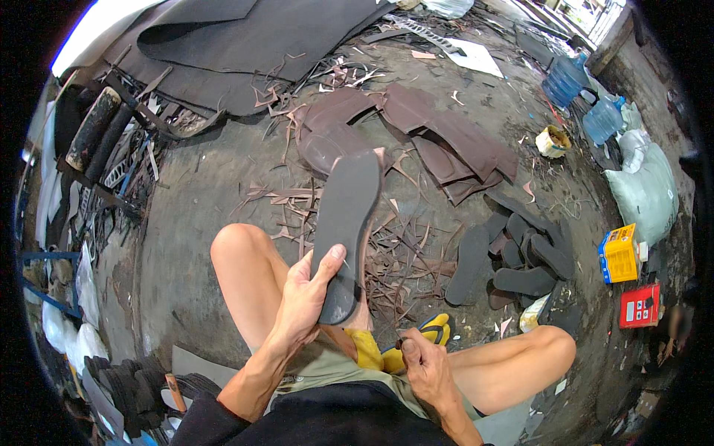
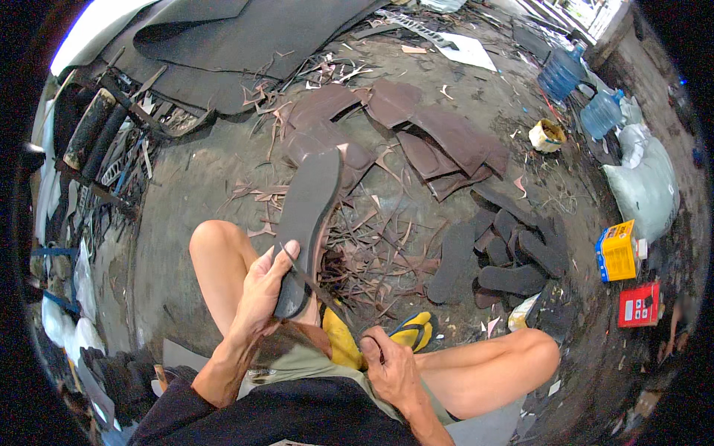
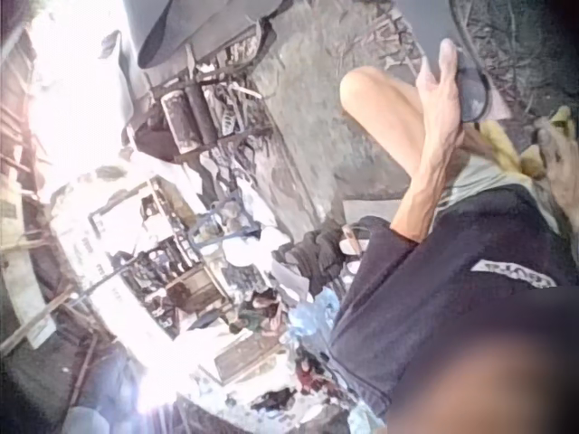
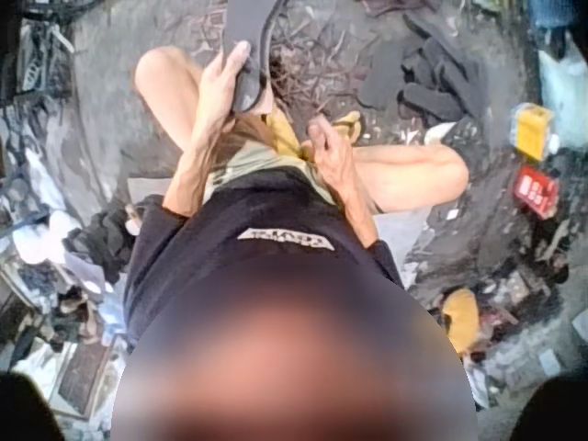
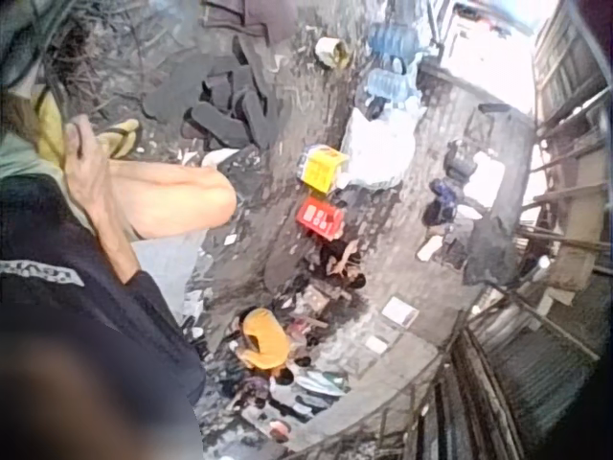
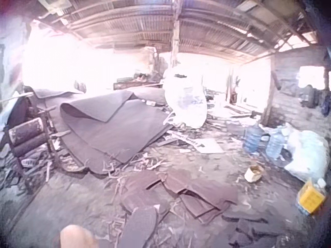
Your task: The person sits on the floor and uses a knife to cut and trim dark rubber pieces into smaller shapes. They repeatedly pick up pieces, cut along edges, and place trimmed pieces aside.
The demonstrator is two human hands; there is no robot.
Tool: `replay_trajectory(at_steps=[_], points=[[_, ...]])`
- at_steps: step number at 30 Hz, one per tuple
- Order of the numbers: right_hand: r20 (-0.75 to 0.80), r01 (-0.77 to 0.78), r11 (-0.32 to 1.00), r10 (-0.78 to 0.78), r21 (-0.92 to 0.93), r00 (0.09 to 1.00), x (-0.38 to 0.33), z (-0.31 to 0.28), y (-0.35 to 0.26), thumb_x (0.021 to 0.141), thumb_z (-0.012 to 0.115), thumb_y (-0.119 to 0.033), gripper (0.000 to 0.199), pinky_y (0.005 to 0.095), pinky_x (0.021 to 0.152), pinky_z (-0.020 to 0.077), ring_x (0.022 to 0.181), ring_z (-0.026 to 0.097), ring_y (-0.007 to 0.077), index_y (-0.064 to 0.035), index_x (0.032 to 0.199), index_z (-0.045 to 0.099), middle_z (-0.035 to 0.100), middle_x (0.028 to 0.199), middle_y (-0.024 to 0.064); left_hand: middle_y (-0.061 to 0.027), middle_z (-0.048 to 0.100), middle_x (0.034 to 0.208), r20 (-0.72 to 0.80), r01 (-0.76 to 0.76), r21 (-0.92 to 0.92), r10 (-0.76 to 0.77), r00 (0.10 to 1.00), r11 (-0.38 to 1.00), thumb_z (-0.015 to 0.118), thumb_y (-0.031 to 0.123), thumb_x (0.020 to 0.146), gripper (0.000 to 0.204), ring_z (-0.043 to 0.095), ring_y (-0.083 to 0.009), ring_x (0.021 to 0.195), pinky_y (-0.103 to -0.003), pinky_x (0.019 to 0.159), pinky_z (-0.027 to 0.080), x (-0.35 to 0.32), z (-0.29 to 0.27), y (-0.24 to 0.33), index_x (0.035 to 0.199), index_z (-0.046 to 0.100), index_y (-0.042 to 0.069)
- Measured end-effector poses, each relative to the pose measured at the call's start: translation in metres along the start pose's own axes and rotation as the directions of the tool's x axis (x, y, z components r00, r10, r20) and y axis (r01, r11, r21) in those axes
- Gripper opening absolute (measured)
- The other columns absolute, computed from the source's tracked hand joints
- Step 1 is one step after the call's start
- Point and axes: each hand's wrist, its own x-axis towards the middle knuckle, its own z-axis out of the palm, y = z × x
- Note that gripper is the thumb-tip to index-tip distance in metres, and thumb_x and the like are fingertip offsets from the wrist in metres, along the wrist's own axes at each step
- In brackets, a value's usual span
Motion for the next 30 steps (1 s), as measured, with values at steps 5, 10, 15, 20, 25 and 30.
replay_trajectory(at_steps=[5,10,15,20,25,30], points=[[-0.117,0.080,0.996,-0.083,-0.034,0.990,0.025,0.011,-0.004,0.111,0.045,-0.060,0.057,0.0510,0.065,0.0486,0.073,0.065,0.0496,-0.0052,0.109,0.063,0.060,0.073,0.0246,0.0055,0.070,0.091,-0.020,0.057,-0.004,-0.057,0.998,0.998,0.065,0.035,0.111,0.027,0.062,-0.0020,0.070,-0.020,0.060,0.049,-0.023,0.021,-0.005,0.120,0.069,0.010],[-0.414,0.204,0.975,-0.220,-0.083,0.883,0.080,0.031,0.000,0.112,0.046,-0.057,0.053,0.0533,0.066,0.0482,0.075,0.065,0.0507,-0.0063,0.109,0.062,0.063,0.076,0.0245,0.0018,0.071,0.103,-0.047,0.113,-0.132,-0.120,0.992,0.985,0.068,0.030,0.110,0.029,0.062,-0.0046,0.085,-0.024,0.074,0.054,-0.043,0.046,-0.023,0.126,0.067,0.005],[-0.453,0.129,0.981,-0.183,-0.148,0.872,0.124,0.018,-0.017,0.112,0.045,-0.059,0.056,0.0474,0.061,0.0499,0.065,0.065,0.0407,-0.0052,0.108,0.060,0.064,0.071,0.0163,-0.0006,0.071,0.112,-0.038,0.002,-0.311,-0.015,0.999,0.951,0.070,0.028,0.109,0.032,0.063,-0.0059,0.090,-0.025,0.080,0.055,-0.060,0.056,-0.033,0.127,0.065,0.002],[-0.066,-0.007,0.613,0.096,0.790,0.993,0.138,-0.020,-0.023,0.110,0.055,-0.057,0.054,0.0253,0.049,0.0434,0.055,0.049,0.0055,-0.0038,0.111,0.061,0.054,0.075,-0.0025,-0.0044,0.069,0.123,-0.016,-0.109,-0.045,0.108,0.994,0.993,0.072,0.023,0.107,0.040,0.062,-0.0114,0.109,-0.030,0.098,0.052,-0.080,0.048,-0.064,0.135,0.062,-0.003],[-0.198,0.253,0.826,-0.174,0.504,0.965,0.086,0.007,-0.024,0.099,0.080,-0.035,0.044,0.0269,0.071,0.0517,0.083,0.062,0.0086,0.0008,0.120,0.064,0.068,0.098,0.0006,-0.0074,0.070,0.121,0.077,-0.250,0.054,0.245,0.966,0.967,0.071,0.024,0.107,0.036,0.065,-0.0131,0.106,-0.031,0.094,0.055,-0.042,0.018,-0.076,0.132,0.062,-0.002],[-0.052,0.100,0.939,-0.088,0.329,0.995,0.046,0.017,-0.029,0.107,0.066,-0.044,0.045,0.0349,0.066,0.0487,0.072,0.059,0.0139,-0.0003,0.119,0.066,0.064,0.081,0.0034,-0.0071,0.073,0.109,-0.067,-0.051,-0.033,0.049,0.997,0.998,0.072,0.037,0.106,0.041,0.069,-0.0129,0.092,-0.030,0.080,0.059,0.005,0.002,-0.033,0.123,0.067,0.001]])
